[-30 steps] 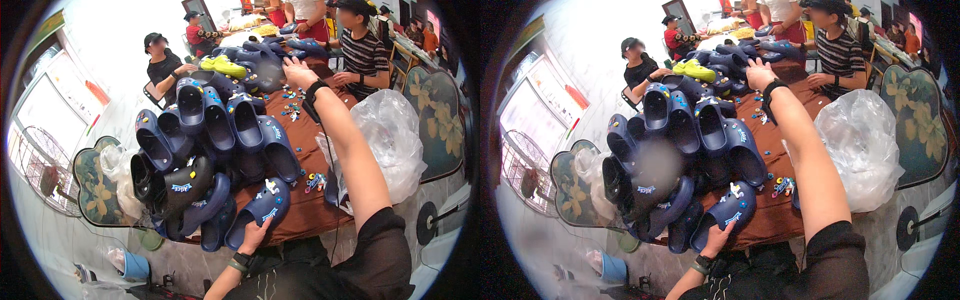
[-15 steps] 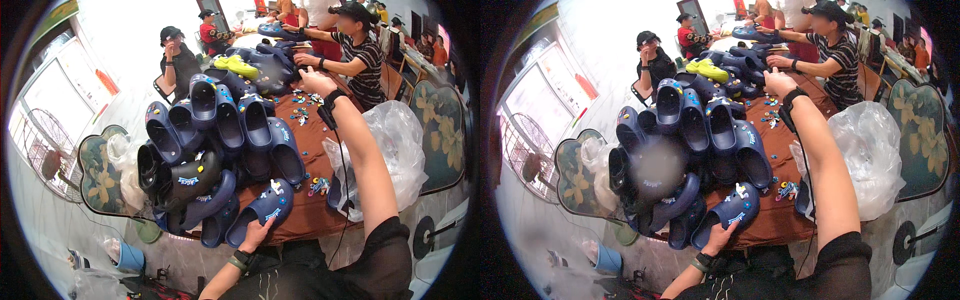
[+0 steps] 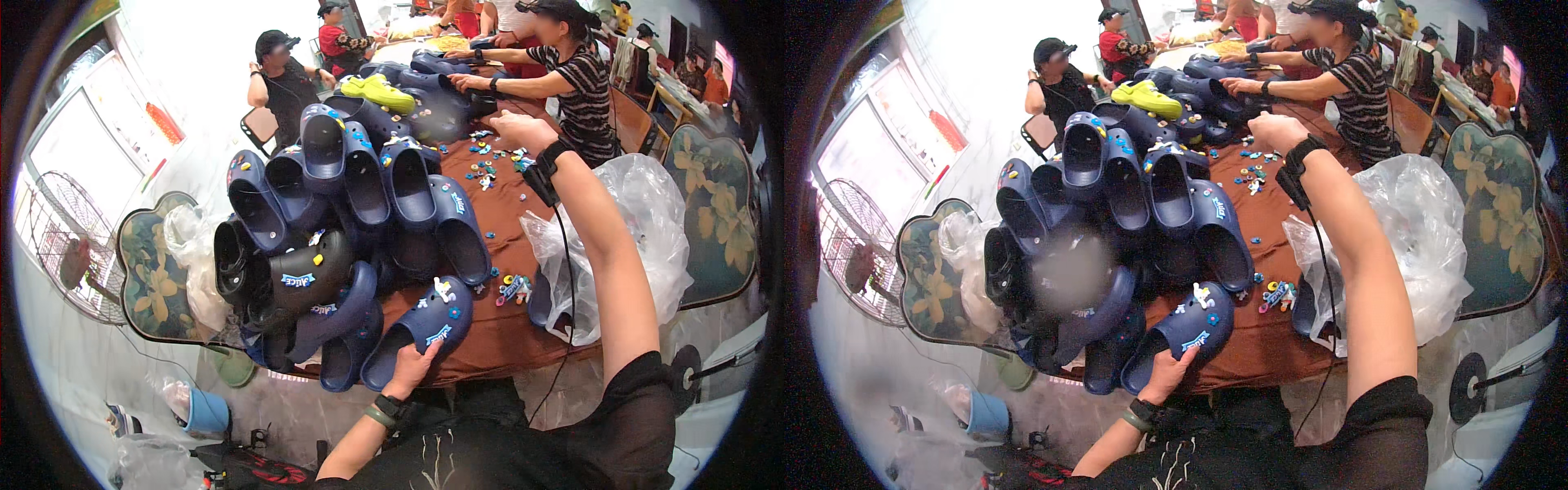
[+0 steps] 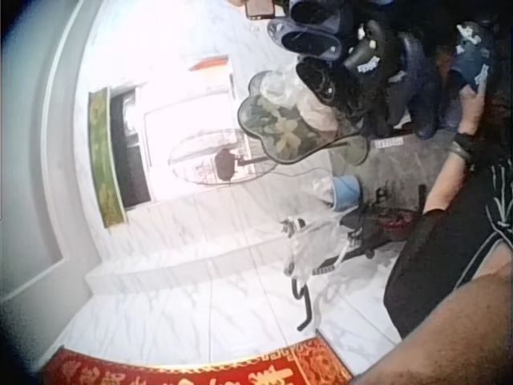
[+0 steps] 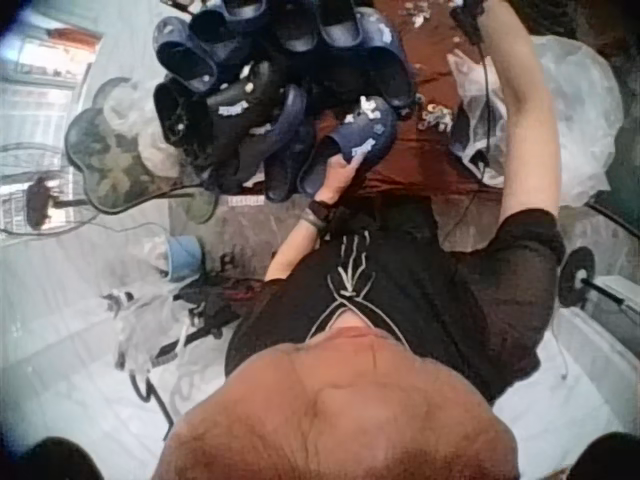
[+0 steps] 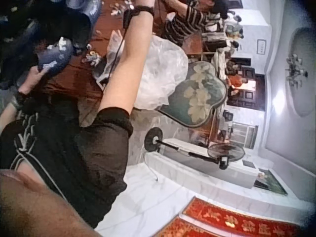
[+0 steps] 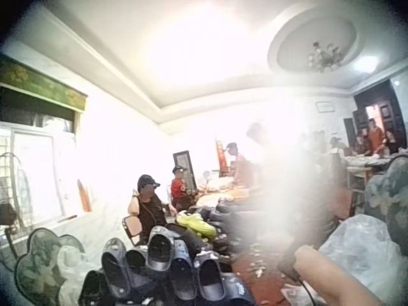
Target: The recorder is attaching decorative charms and labels to rubber clogs at a manufacturing station.
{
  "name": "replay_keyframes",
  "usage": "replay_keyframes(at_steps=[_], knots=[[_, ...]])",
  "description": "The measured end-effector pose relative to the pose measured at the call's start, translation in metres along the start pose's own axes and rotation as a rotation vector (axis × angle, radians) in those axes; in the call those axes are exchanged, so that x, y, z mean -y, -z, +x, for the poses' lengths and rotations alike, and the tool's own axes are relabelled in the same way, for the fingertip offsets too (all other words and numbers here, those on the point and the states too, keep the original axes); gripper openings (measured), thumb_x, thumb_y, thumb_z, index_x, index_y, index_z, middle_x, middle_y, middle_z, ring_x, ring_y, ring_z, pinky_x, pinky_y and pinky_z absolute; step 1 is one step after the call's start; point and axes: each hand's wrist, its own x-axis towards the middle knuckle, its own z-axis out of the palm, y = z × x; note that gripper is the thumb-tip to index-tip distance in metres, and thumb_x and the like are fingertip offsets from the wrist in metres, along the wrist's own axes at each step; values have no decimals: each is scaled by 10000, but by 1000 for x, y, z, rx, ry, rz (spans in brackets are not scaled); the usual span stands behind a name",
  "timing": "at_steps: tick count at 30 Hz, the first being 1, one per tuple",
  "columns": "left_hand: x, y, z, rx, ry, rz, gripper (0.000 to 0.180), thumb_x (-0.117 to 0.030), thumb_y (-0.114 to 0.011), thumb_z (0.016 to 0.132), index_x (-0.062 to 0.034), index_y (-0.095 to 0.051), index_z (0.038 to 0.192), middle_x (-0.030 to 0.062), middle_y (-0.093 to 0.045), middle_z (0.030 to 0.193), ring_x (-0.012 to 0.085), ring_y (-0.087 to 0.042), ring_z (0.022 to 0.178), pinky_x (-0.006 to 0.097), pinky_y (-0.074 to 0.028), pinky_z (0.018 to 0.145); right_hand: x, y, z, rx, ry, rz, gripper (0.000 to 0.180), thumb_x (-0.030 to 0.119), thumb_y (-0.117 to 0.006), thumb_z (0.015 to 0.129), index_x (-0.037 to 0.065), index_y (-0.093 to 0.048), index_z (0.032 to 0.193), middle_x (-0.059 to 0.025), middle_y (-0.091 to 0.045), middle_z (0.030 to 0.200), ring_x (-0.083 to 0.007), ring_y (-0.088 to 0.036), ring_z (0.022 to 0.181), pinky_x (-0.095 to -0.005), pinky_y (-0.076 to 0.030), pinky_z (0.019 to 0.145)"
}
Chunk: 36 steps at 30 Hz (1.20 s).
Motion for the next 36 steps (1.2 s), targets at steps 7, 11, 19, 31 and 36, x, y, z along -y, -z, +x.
replay_keyframes(at_steps=[7, 11, 19, 31, 36], knots=[[-4, 3, 0, -26, -34, 44, 360, -351, -673, 892, -6, -711, 984, 193, -709, 876, 288, -713, 827, 363, -534, 717, -28, -8, -31, -56, -10, -45, 319, 277, -665, 751, 54, -688, 978, -164, -662, 1078, -343, -637, 1018, -440, -537, 846], [-7, 0, 1, 44, 11, 33, 361, -342, -678, 888, 7, -707, 974, 196, -708, 870, 300, -710, 827, 364, -531, 714, -48, -14, -34, 29, -137, 3, 274, 175, -676, 753, 38, -721, 986, -197, -692, 1025, -343, -676, 969, -448, -542, 837], [9, 2, -6, -91, -14, 78, 391, -311, -718, 851, 78, -686, 823, 248, -678, 754, 325, -705, 722, 387, -519, 638, -65, -60, 29, -166, -423, 21, 794, 301, -662, 872, 106, -219, 1502, -201, -283, 1489, -400, -368, 1333, -558, -437, 981], [-15, 0, 2, -38, 55, 21, 375, -304, -727, 852, 68, -690, 829, 216, -698, 780, 302, -708, 727, 372, -522, 651, -101, -81, 97, -292, 8, 274, 625, 1, -509, 808, 64, -423, 1424, -146, -340, 1522, -340, -390, 1356, -368, -372, 1093], [-9, 1, -3, -78, 36, 105, 378, -297, -740, 837, 75, -685, 804, 228, -694, 772, 330, -704, 726, 380, -524, 648, -78, -57, 77, -136, -264, 279, 1166, 130, -873, 597, 152, -174, 1530, -72, -112, 1609, -375, -269, 1412, -472, -368, 1106]])
